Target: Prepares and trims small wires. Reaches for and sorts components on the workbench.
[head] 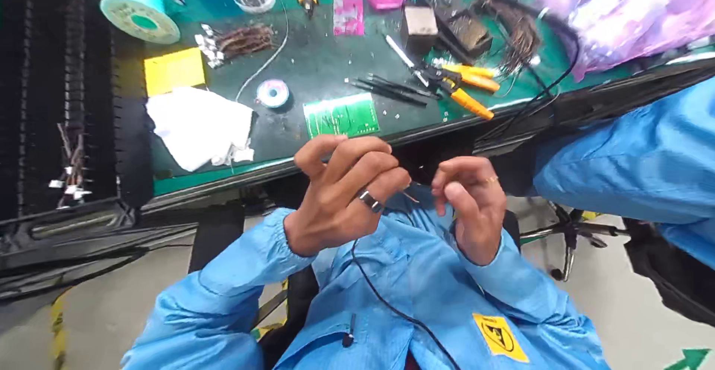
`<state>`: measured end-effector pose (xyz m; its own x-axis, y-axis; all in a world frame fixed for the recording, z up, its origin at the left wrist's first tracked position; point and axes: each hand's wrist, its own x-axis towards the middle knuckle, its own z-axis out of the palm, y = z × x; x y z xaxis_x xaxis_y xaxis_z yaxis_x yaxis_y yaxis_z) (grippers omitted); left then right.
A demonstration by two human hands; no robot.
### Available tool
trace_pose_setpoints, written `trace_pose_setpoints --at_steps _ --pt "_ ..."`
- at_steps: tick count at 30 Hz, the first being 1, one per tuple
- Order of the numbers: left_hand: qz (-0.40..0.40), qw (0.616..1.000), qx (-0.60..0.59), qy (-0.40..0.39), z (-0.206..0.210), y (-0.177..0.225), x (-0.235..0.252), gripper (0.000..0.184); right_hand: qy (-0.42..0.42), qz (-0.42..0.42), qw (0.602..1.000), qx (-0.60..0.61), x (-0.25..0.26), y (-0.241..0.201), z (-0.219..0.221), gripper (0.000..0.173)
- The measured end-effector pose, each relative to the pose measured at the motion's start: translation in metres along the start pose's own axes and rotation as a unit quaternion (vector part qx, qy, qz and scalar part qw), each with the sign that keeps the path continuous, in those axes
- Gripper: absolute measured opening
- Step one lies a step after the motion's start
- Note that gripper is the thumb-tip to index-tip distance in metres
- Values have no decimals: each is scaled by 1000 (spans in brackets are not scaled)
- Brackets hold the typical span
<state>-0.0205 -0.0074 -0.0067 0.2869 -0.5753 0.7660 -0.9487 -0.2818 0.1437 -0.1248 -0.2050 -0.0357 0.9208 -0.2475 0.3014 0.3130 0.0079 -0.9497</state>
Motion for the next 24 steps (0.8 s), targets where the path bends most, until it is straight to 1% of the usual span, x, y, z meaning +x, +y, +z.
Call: trace_pose_setpoints --at_steps 1,2,3,5,7,9,11,13,15,17,19,21,22,24 --pt "-7 1000 -2 5 -1 1 0 8 15 -88 992 -88 -1 -1 -5 26" --pt "-11 1000 -1 10 -3 2 1 8 24 -164 973 -157 -1 -3 -9 28" --pt "-16 1000 -2 12 -5 4 0 9 26 -222 953 -207 -2 -8 -9 29" --pt "-20 1000 1 16 -11 7 -1 12 22 -289 918 -271 -4 -19 3 30" --pt "-8 999 -6 32 -11 9 5 15 47 -334 884 -325 -2 -26 14 26" --pt "5 999 -20 31 -7 11 11 16 73 -371 848 -371 2 -32 17 16" --pt "3 1000 -25 -12 -11 12 9 15 74 -399 829 -385 6 -34 19 9" --pt "-5 999 -16 -45 -19 12 4 16 68 -416 817 -394 6 -35 22 10" --pt "-38 995 -32 -84 -24 15 6 22 63 -440 793 -416 9 -42 18 10" --pt "-76 983 -82 -146 -32 16 11 32 34 -463 763 -450 12 -51 12 11" --pt "-100 967 -147 -183 -39 15 14 37 12 -484 723 -493 15 -60 11 15" --pt "-112 948 -225 -197 -37 13 15 37 -2 -489 700 -521 10 -68 8 17" --pt "-127 926 -279 -220 -38 14 12 37 -8 -487 702 -519 4 -68 9 16" --pt "-164 860 -412 -251 -41 16 9 28 -16 -492 717 -493 -4 -65 9 13"
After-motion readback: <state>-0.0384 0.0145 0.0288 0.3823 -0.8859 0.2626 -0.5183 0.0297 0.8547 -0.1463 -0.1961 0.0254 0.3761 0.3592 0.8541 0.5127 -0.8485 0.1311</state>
